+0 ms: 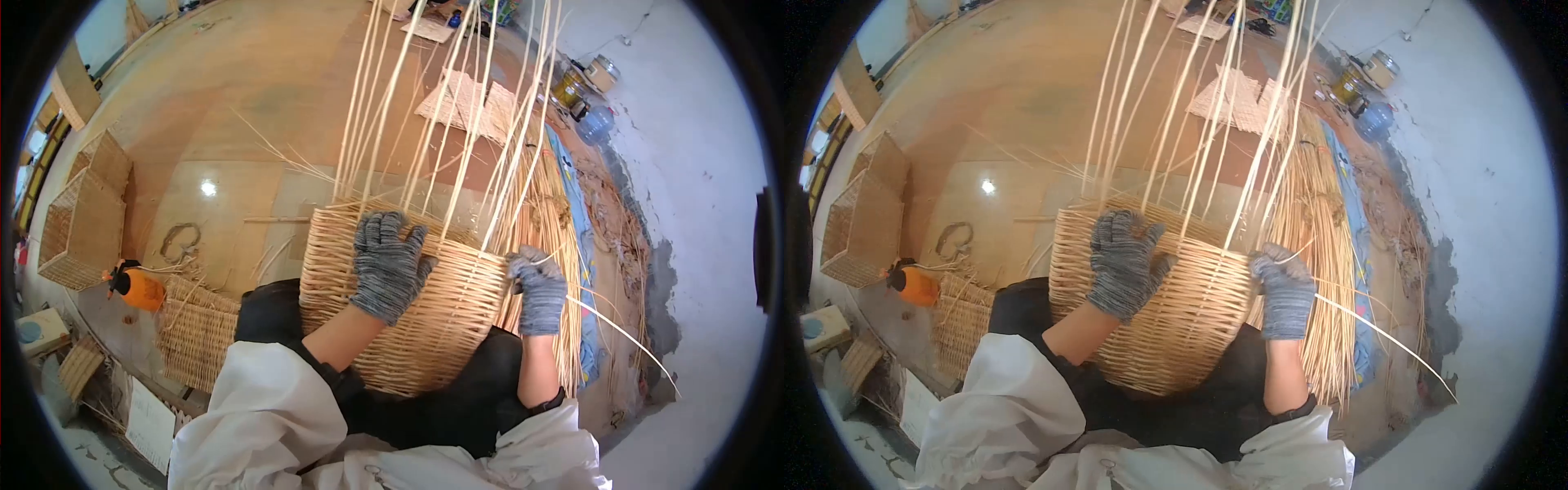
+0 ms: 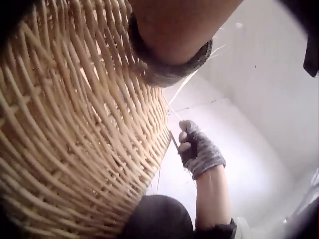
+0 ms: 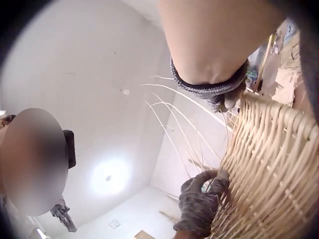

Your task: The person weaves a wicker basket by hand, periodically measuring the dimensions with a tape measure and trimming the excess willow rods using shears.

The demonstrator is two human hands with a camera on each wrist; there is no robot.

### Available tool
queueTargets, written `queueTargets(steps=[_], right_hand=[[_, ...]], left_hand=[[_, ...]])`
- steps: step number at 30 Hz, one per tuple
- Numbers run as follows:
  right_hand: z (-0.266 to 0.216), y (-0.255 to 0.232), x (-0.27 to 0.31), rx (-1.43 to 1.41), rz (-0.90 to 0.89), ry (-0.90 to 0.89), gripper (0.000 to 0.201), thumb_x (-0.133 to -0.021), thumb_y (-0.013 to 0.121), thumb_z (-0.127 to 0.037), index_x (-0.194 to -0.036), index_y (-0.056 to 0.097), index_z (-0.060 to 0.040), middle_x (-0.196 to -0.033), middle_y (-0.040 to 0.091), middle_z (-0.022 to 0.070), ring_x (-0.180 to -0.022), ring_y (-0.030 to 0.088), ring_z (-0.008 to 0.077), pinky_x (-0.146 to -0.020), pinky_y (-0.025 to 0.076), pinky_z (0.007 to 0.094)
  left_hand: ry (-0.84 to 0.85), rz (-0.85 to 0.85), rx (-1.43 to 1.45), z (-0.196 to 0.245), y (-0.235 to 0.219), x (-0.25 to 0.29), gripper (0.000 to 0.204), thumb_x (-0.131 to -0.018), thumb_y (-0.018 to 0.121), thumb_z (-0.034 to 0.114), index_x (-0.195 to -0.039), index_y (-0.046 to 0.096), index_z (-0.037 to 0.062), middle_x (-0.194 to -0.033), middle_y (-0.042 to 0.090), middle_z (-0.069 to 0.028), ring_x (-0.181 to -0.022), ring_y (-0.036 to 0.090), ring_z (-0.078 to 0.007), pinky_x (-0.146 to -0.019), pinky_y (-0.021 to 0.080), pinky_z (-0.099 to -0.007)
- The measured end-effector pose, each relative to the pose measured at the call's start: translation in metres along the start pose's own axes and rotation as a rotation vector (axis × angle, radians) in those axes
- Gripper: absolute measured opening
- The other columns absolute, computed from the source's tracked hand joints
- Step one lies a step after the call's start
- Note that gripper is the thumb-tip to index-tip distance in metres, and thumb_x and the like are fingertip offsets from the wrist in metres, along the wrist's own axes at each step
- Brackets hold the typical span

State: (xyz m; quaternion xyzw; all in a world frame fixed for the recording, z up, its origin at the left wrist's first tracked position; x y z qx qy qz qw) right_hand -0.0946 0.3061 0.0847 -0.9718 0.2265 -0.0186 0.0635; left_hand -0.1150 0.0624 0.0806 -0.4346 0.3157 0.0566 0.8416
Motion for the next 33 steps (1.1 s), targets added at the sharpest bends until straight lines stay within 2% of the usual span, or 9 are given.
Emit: queueTargets(steps=[2,3,7,9,14,20,24,29,33], right_hand=[[0.0,-0.014,-0.003,0.11,0.042,-0.049,0.035,-0.077,0.059,0.002,-0.111,0.054,0.0074,-0.078,0.063,0.0107,-0.067,0.059,0.0162,-0.064,0.049,0.0259],[-0.003,-0.013,-0.013,0.208,0.073,-0.096,0.035,-0.077,0.06,0.001,-0.111,0.054,0.0077,-0.078,0.063,0.0114,-0.067,0.059,0.0162,-0.064,0.049,0.0256],[-0.012,-0.011,-0.044,1.017,0.077,-0.015,0.051,-0.069,0.072,-0.014,-0.111,0.053,0.0068,-0.084,0.063,0.0194,-0.076,0.062,0.0267,-0.072,0.049,0.0341],[-0.011,-0.019,-0.049,1.257,0.07,0.122,0.069,-0.061,0.078,-0.026,-0.116,0.052,0.0055,-0.091,0.063,0.0242,-0.087,0.062,0.0356,-0.081,0.048,0.0401],[-0.036,-0.039,-0.016,0.821,0.356,-0.607,0.052,-0.071,0.068,-0.01,-0.119,0.052,0.004,-0.102,0.062,0.0205,-0.093,0.061,0.0334,-0.084,0.048,0.0383],[-0.055,0.024,0.022,0.304,-0.15,-0.252,0.029,-0.08,0.06,-0.003,-0.108,0.059,0.0023,-0.095,0.062,0.007,-0.083,0.058,0.0133,-0.08,0.047,0.0246],[-0.047,0.121,0.02,0.269,-0.452,0.106,0.038,-0.082,0.063,-0.01,-0.115,0.054,0.0074,-0.095,0.063,0.0098,-0.078,0.059,0.0134,-0.067,0.049,0.0237],[-0.064,0.145,-0.029,-0.009,-0.199,-0.102,0.038,-0.08,0.062,-0.003,-0.117,0.054,-0.0022,-0.108,0.058,0.0067,-0.081,0.059,0.0151,-0.066,0.049,0.0267],[-0.011,0.101,0.006,0.317,-0.29,-0.292,0.032,-0.082,0.058,-0.007,-0.113,0.056,0.0005,-0.09,0.065,0.0077,-0.073,0.06,0.0165,-0.062,0.051,0.026]], left_hand=[[0.071,0.225,0.106,0.019,0.006,-0.001,0.043,-0.073,0.069,0.037,-0.109,0.061,0.0137,-0.107,0.051,-0.0133,-0.106,0.045,-0.0321,-0.096,0.03,-0.0508],[0.294,0.075,0.034,0.059,-0.001,-0.012,0.047,-0.077,0.064,0.042,-0.117,0.057,0.0179,-0.107,0.053,-0.0118,-0.106,0.047,-0.0302,-0.099,0.026,-0.0535],[0.097,-0.572,-0.067,0.083,0.068,-0.02,0.053,-0.083,0.049,0.054,-0.126,0.051,0.0237,-0.111,0.057,-0.0094,-0.112,0.047,-0.0258,-0.103,0.017,-0.0593],[0.072,-0.639,-0.068,0.085,0.073,-0.021,0.055,-0.082,0.051,0.054,-0.128,0.049,0.0245,-0.116,0.054,-0.011,-0.114,0.046,-0.0268,-0.102,0.016,-0.0612],[0.156,-0.303,0.014,0.08,0.037,-0.01,0.054,-0.084,0.053,0.044,-0.131,0.045,0.0174,-0.127,0.045,-0.016,-0.12,0.041,-0.0306,-0.102,0.02,-0.0573],[-0.205,0.182,0.118,-0.041,-0.062,0.027,0.059,-0.081,0.062,0.033,-0.125,0.044,-0.0013,-0.118,0.049,-0.0194,-0.11,0.046,-0.0352,-0.096,0.035,-0.0475],[-0.06,0.168,-0.08,-0.043,-0.064,0.004,0.058,-0.077,0.065,0.035,-0.122,0.048,0.0024,-0.11,0.051,-0.0189,-0.105,0.048,-0.0348,-0.094,0.036,-0.0467],[-0.073,-0.031,-0.239,-0.036,-0.047,0.003,0.05,-0.072,0.069,0.039,-0.114,0.059,0.0132,-0.111,0.05,-0.0152,-0.108,0.045,-0.0319,-0.097,0.029,-0.0485],[-0.163,-0.055,-0.222,-0.039,-0.049,0.003,0.045,-0.072,0.069,0.038,-0.111,0.062,0.0166,-0.114,0.049,-0.0121,-0.113,0.042,-0.0297,-0.102,0.022,-0.0496]])
Point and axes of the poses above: each hand's wrist, its own x-axis away from the middle knuckle, its own y-axis out of the palm, z = x × y, the point moved 9 cm from there along -x, towards the middle knuckle
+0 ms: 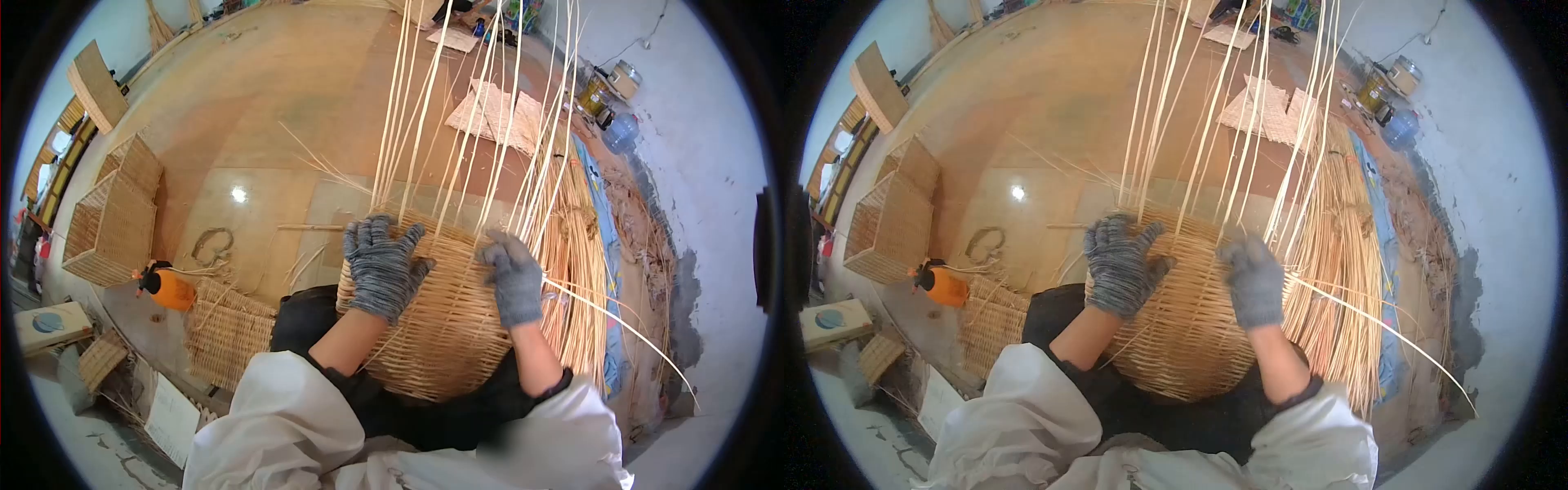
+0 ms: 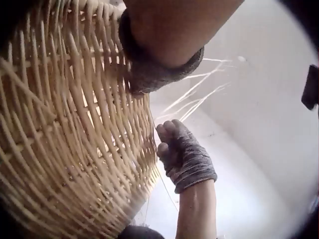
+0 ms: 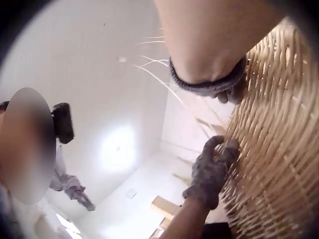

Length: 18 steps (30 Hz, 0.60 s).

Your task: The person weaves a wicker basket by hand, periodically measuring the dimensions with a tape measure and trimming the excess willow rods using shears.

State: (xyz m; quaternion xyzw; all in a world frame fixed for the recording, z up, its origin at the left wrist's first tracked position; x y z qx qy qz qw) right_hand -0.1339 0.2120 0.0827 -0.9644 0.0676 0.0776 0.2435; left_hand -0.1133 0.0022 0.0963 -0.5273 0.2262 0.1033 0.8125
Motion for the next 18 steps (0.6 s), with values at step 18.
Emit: queueTargets(steps=[18], right_hand=[[0.015,-0.162,0.12,0.232,0.589,-0.074,0.021,-0.084,0.057,-0.007,-0.104,0.059,-0.0001,-0.1,0.062,0.0128,-0.087,0.06,0.0227,-0.079,0.048,0.0311]], left_hand=[[0.495,-0.069,0.285,0.17,0.057,0.021,0.062,-0.077,0.058,0.05,-0.123,0.051,0.0093,-0.12,0.049,-0.0152,-0.119,0.04,-0.0261,-0.107,0.015,-0.0538]])
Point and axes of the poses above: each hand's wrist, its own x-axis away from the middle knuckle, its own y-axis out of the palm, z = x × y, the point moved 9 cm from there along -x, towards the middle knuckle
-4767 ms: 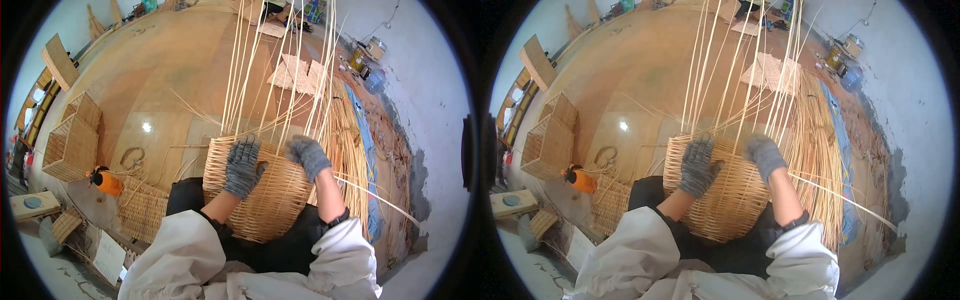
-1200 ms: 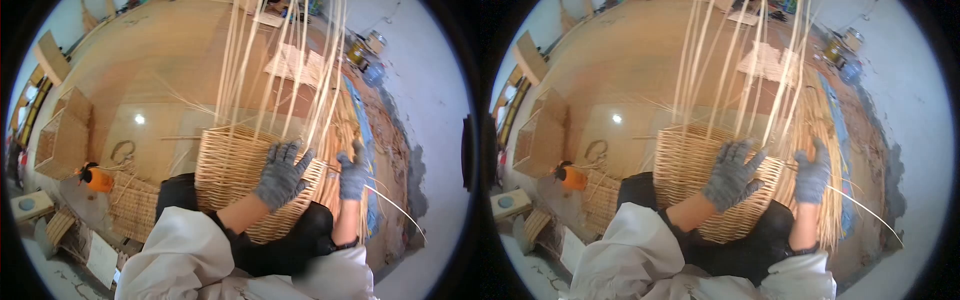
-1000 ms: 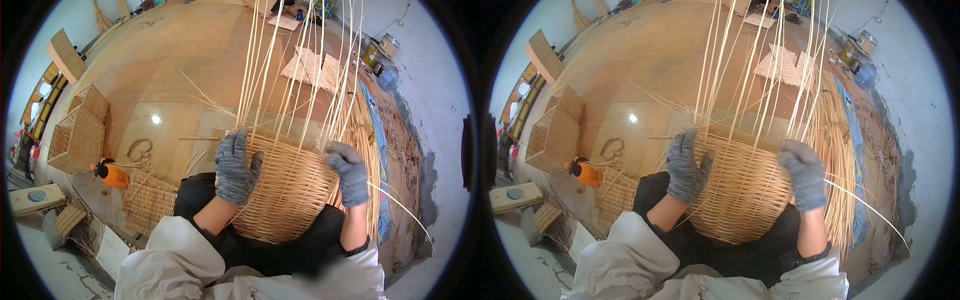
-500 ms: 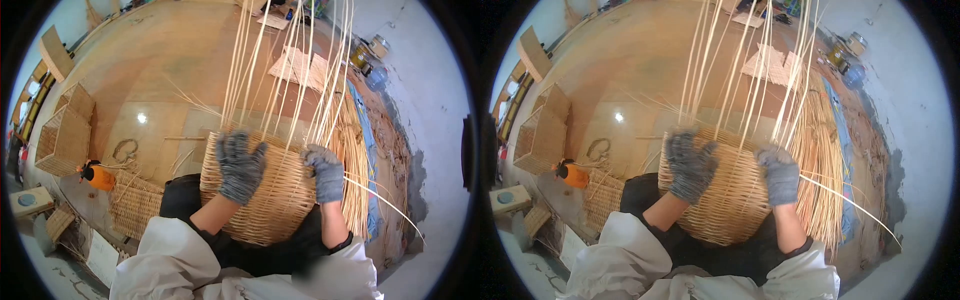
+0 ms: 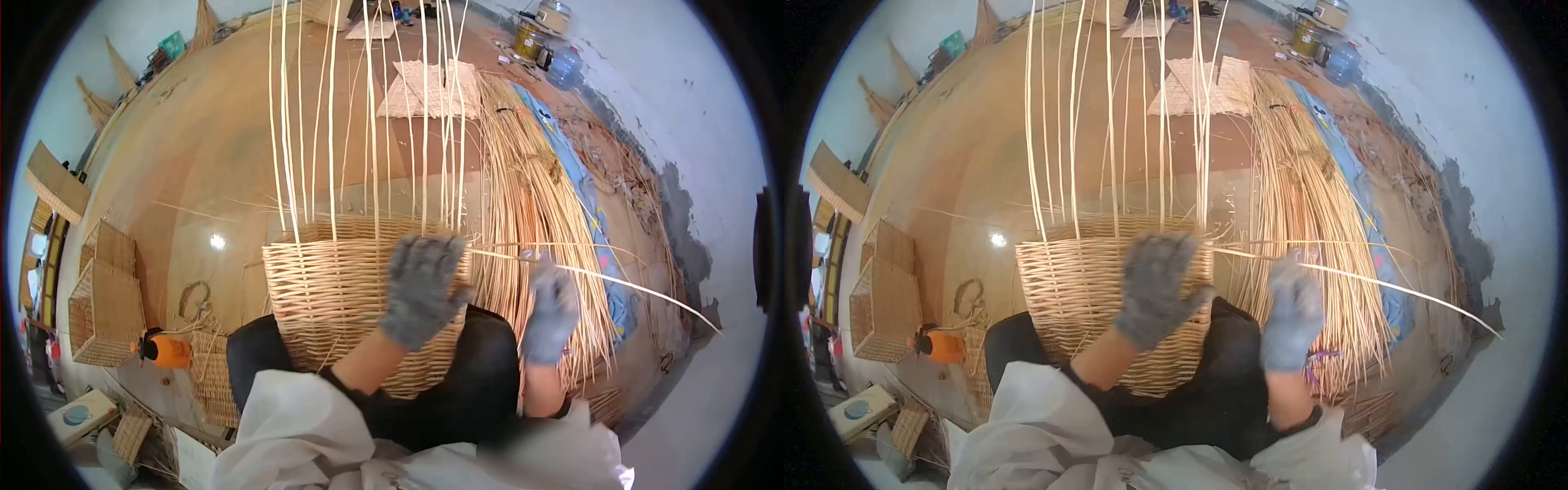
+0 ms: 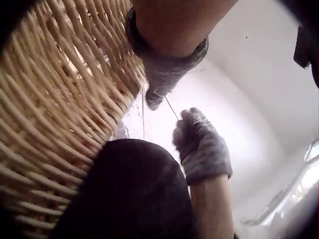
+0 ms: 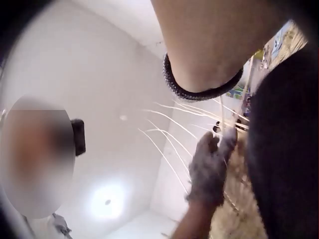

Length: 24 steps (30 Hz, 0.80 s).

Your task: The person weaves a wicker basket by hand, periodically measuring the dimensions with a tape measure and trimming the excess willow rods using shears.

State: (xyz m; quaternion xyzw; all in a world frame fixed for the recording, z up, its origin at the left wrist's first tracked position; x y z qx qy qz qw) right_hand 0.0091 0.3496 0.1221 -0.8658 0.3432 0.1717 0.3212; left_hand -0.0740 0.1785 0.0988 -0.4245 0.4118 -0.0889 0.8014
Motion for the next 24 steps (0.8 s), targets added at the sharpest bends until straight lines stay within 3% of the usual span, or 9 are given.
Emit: queueTargets(steps=[1,6,7,10,15,18,19,22,24], right_hand=[[0.011,0.007,0.029,0.169,-0.138,-0.151,0.017,-0.084,0.057,-0.007,-0.098,0.06,0.001,-0.098,0.063,0.0123,-0.085,0.061,0.021,-0.076,0.048,0.0303],[0.042,-0.019,0.08,-0.13,-0.056,0.249,0.013,-0.083,0.06,-0.01,-0.087,0.064,0.0011,-0.081,0.063,0.0088,-0.077,0.06,0.0175,-0.072,0.048,0.028],[0.047,-0.019,0.077,-0.189,-0.113,0.331,0.02,-0.085,0.06,-0.007,-0.101,0.061,0.004,-0.088,0.064,0.0072,-0.079,0.058,0.0126,-0.074,0.047,0.0242],[0.063,-0.005,0.054,-0.281,-0.247,0.454,0.023,-0.083,0.061,-0.016,-0.096,0.062,0.0033,-0.091,0.062,0.0063,-0.083,0.056,0.013,-0.076,0.045,0.0247],[0.183,0.073,-0.023,-0.36,-0.511,0.691,0.055,-0.086,0.058,-0.041,-0.12,0.053,0.002,-0.108,0.059,0.01,-0.093,0.055,0.0185,-0.084,0.043,0.0267],[0.025,0.047,-0.058,-0.608,-0.469,0.621,0.061,-0.084,0.06,-0.043,-0.12,0.052,0.0048,-0.106,0.06,0.0134,-0.087,0.057,0.0221,-0.078,0.047,0.0298],[0.002,0.039,-0.065,-0.513,-0.411,0.523,0.061,-0.084,0.061,-0.044,-0.119,0.052,0.0055,-0.104,0.06,0.0143,-0.086,0.058,0.0227,-0.076,0.048,0.0308],[-0.014,0.033,-0.044,-0.211,-0.338,0.406,0.065,-0.082,0.063,-0.044,-0.119,0.05,0.0084,-0.1,0.061,0.019,-0.085,0.06,0.0238,-0.072,0.049,0.0327],[0.051,0.055,-0.01,-0.067,-0.29,0.364,0.063,-0.083,0.062,-0.045,-0.117,0.051,0.0068,-0.09,0.06,0.0174,-0.075,0.057,0.0228,-0.066,0.047,0.033]], left_hand=[[-0.043,-0.043,-0.051,0.005,0.017,-0.007,0.061,-0.076,0.059,0.049,-0.12,0.052,0.0079,-0.118,0.05,-0.0145,-0.116,0.042,-0.0259,-0.106,0.017,-0.0537],[-0.366,-0.401,-0.186,-0.011,0.054,-0.032,0.052,-0.07,0.06,0.043,-0.109,0.057,0.0084,-0.101,0.056,-0.0092,-0.101,0.049,-0.024,-0.099,0.024,-0.0512],[-0.358,-0.325,-0.169,-0.011,0.036,-0.03,0.049,-0.069,0.059,0.04,-0.107,0.057,0.0095,-0.1,0.056,-0.0088,-0.1,0.049,-0.0242,-0.098,0.025,-0.0504],[-0.278,-0.101,-0.083,0.004,-0.026,-0.015,0.043,-0.063,0.06,0.035,-0.099,0.058,0.0133,-0.089,0.055,-0.0068,-0.092,0.05,-0.0239,-0.094,0.029,-0.0473],[-0.256,0.067,0.149,-0.005,-0.156,-0.051,0.047,-0.066,0.063,0.035,-0.101,0.058,0.0053,-0.089,0.057,-0.0118,-0.087,0.054,-0.0251,-0.087,0.04,-0.0442],[-0.179,0.299,0.448,-0.051,-0.21,-0.068,0.052,-0.068,0.067,0.033,-0.107,0.056,0.0001,-0.094,0.058,-0.0167,-0.091,0.055,-0.0274,-0.085,0.044,-0.0404],[-0.138,0.369,0.545,-0.077,-0.224,-0.064,0.054,-0.069,0.068,0.032,-0.11,0.055,-0.0017,-0.097,0.058,-0.0184,-0.094,0.055,-0.0284,-0.085,0.044,-0.0388],[-0.235,0.456,0.505,-0.13,-0.205,-0.027,0.052,-0.069,0.071,0.027,-0.11,0.053,-0.0002,-0.1,0.057,-0.0157,-0.095,0.054,-0.0258,-0.085,0.044,-0.0357],[-0.32,0.381,0.58,-0.152,-0.183,0.006,0.049,-0.069,0.072,0.023,-0.108,0.054,0.0006,-0.1,0.056,-0.0123,-0.094,0.054,-0.023,-0.084,0.044,-0.0346]])
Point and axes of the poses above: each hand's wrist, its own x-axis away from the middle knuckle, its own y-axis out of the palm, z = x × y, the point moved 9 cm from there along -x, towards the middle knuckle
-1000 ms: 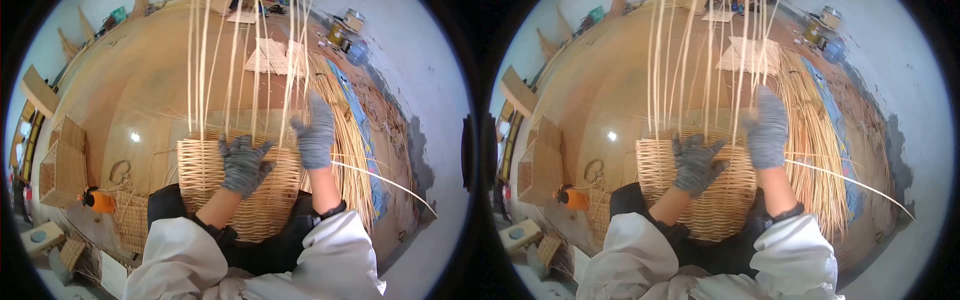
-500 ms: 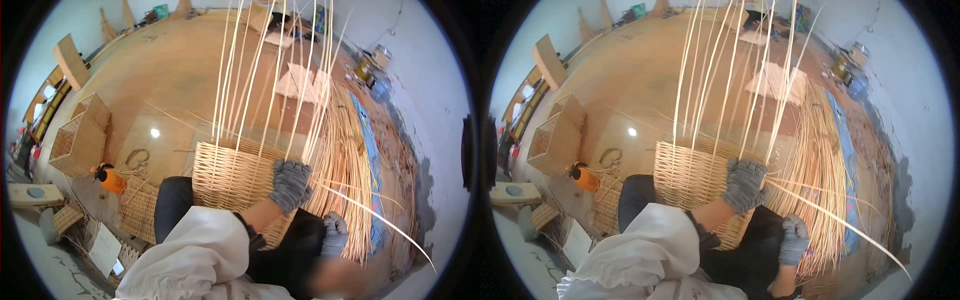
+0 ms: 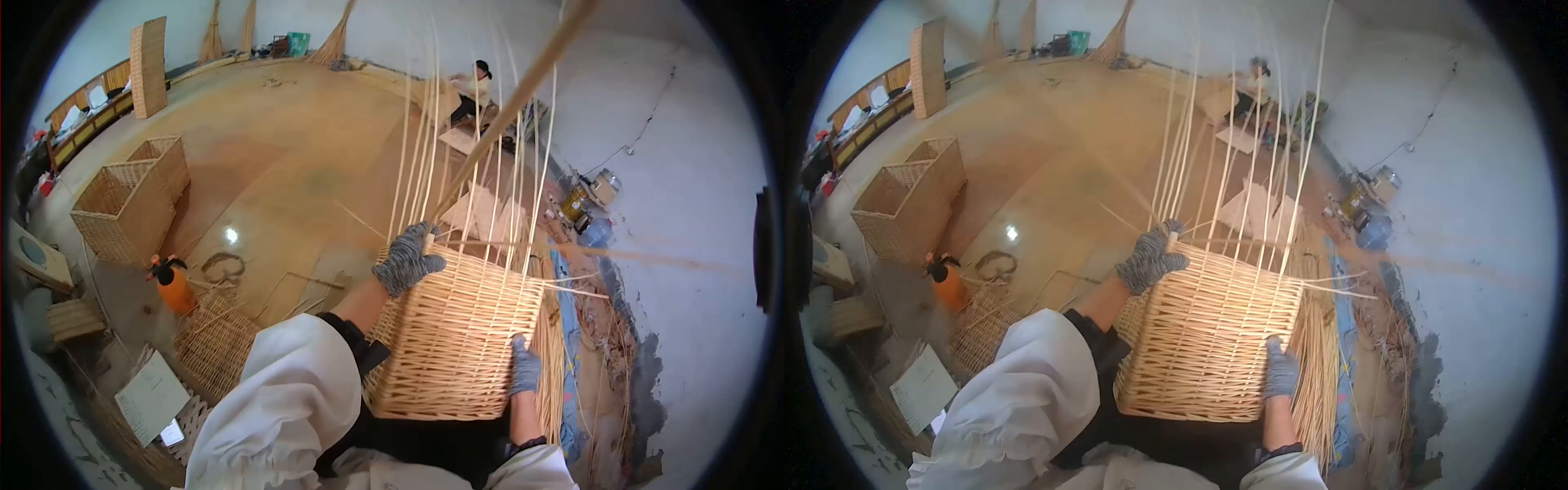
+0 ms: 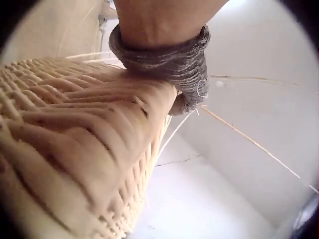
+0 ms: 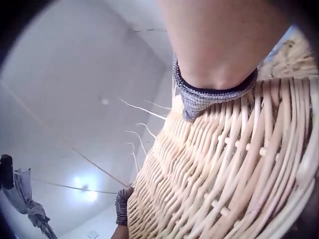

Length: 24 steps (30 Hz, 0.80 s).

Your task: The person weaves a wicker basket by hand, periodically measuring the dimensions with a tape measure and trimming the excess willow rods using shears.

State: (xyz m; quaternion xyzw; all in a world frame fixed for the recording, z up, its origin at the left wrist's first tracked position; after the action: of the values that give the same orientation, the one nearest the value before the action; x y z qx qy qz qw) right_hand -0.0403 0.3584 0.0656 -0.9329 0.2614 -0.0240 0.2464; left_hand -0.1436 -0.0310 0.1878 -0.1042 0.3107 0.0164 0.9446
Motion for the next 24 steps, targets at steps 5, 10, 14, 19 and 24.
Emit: queueTargets(steps=[5,10,14,19,24], right_hand=[[0.065,0.036,0.07,-0.133,0.078,-0.093,0.047,-0.081,0.067,-0.034,-0.106,0.05,0.0025,-0.077,0.056,0.0096,-0.071,0.051,0.0155,-0.063,0.045,0.0295],[0.045,0.042,0.12,-0.079,0.057,0.139,0.069,-0.08,0.067,-0.035,-0.127,0.04,0.0073,-0.117,0.054,0.0245,-0.106,0.052,0.0362,-0.092,0.04,0.0369],[-0.003,0.045,0.115,0.529,0.139,-0.342,0.074,-0.073,0.073,-0.027,-0.129,0.037,0.0055,-0.123,0.046,0.0293,-0.119,0.043,0.0381,-0.102,0.033,0.0385],[-0.14,0.104,0.102,0.095,-0.272,-0.224,0.041,-0.08,0.066,-0.02,-0.113,0.055,0.0016,-0.107,0.06,0.0191,-0.102,0.056,0.029,-0.092,0.042,0.0343],[-0.17,0.167,0.073,0.098,-0.42,-0.438,0.037,-0.088,0.056,-0.028,-0.111,0.06,-0.0003,-0.113,0.06,0.0162,-0.107,0.055,0.0279,-0.094,0.04,0.0332]], left_hand=[[-0.236,-0.15,0.373,-0.108,0.031,0.072,0.054,-0.064,0.077,0.012,-0.111,0.051,0.0036,-0.103,0.055,-0.0093,-0.095,0.053,-0.0226,-0.087,0.045,-0.0339],[-0.337,-0.197,0.504,-0.085,0.037,0.09,0.049,-0.068,0.072,0.006,-0.113,0.052,0.0061,-0.102,0.057,-0.0053,-0.098,0.052,-0.018,-0.085,0.046,-0.0308],[-0.212,-0.312,0.349,-0.074,0.03,0.063,0.059,-0.071,0.071,0.01,-0.124,0.047,0.0073,-0.106,0.057,-0.0043,-0.103,0.05,-0.0169,-0.088,0.044,-0.0313],[-0.157,-0.236,0.204,-0.039,0.002,0.056,0.027,-0.078,0.068,0.011,-0.104,0.062,0.0061,-0.1,0.06,-0.0058,-0.098,0.054,-0.0184,-0.085,0.046,-0.0319],[-0.104,-0.121,-0.069,-0.046,0.005,0.034,0.016,-0.08,0.068,0.013,-0.092,0.065,0.0029,-0.088,0.063,-0.009,-0.084,0.059,-0.0189,-0.077,0.048,-0.0307]])
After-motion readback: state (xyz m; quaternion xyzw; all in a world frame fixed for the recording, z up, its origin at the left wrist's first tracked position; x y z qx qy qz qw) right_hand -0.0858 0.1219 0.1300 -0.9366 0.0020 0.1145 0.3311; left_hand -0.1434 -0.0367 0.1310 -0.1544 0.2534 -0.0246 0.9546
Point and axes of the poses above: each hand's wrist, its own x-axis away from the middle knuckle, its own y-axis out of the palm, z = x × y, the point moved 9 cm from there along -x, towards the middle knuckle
